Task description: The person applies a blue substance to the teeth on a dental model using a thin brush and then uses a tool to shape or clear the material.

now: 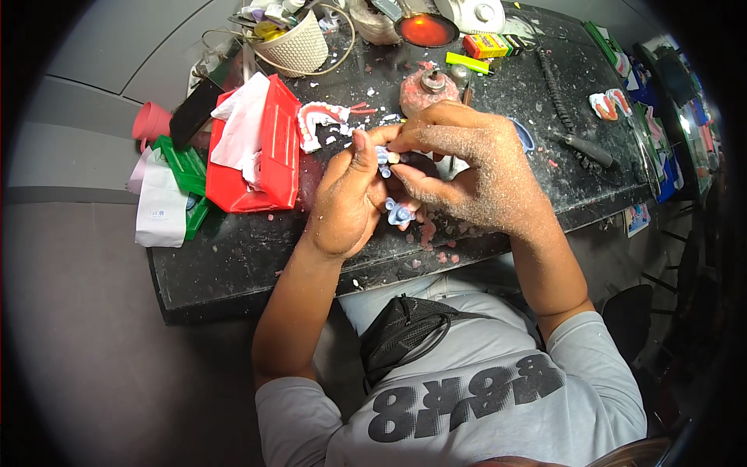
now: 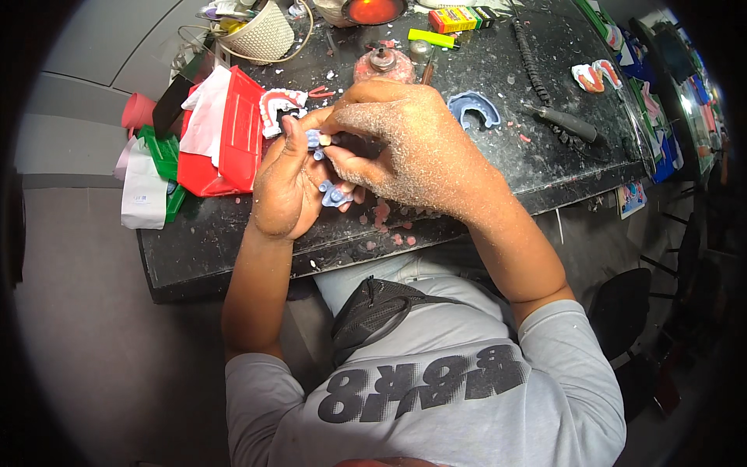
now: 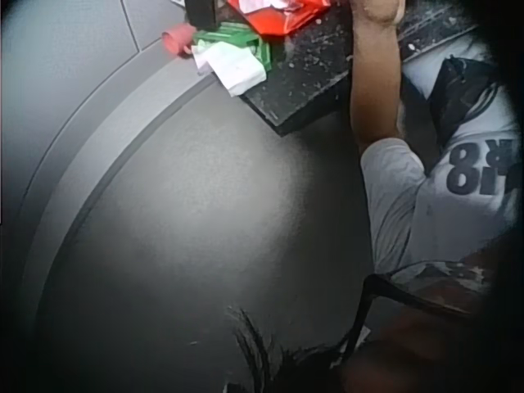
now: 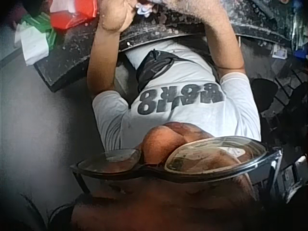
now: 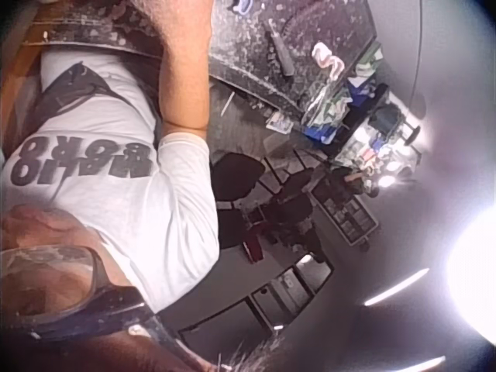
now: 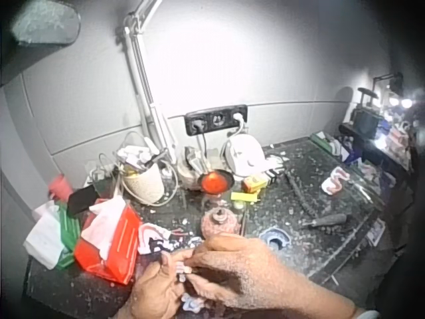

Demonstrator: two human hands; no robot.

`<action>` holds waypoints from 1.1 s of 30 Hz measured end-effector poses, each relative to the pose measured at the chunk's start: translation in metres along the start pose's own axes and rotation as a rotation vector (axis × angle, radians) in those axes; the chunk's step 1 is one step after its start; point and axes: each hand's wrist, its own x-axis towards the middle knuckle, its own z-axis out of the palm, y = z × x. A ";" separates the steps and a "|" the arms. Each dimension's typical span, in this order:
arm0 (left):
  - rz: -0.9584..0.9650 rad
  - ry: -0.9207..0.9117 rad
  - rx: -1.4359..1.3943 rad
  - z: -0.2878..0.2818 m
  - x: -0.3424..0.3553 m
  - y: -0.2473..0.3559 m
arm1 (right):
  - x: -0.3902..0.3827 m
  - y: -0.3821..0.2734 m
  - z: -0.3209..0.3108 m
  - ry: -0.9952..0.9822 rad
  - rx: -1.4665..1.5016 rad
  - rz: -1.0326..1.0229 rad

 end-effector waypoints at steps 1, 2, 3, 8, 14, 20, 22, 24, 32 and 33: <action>-0.012 -0.040 -0.012 -0.002 0.000 0.001 | 0.000 0.000 0.001 0.000 0.000 0.000; -0.024 -0.079 -0.023 -0.003 0.000 0.002 | 0.000 0.001 0.001 0.009 0.013 0.012; -0.024 -0.079 -0.023 0.000 -0.001 0.003 | 0.000 0.001 0.002 0.018 0.027 0.024; -0.019 0.037 0.052 0.009 0.000 0.006 | 0.000 -0.002 -0.001 0.008 0.038 0.075; -0.009 0.211 0.204 0.009 -0.001 0.012 | -0.008 -0.005 -0.001 0.061 0.150 0.236; 0.085 0.221 0.141 0.008 -0.002 0.021 | -0.016 -0.004 0.006 0.155 0.228 0.252; 0.042 0.218 0.099 0.012 -0.002 0.025 | -0.016 -0.004 0.006 0.156 0.231 0.249; -0.012 0.184 0.000 0.003 -0.003 0.025 | -0.015 -0.004 0.005 0.134 0.200 0.175; -0.058 0.217 -0.016 0.004 -0.003 0.027 | -0.015 -0.010 0.005 0.111 0.186 0.122; -0.061 0.192 -0.037 0.001 -0.002 0.026 | -0.015 -0.011 0.006 0.128 0.196 0.119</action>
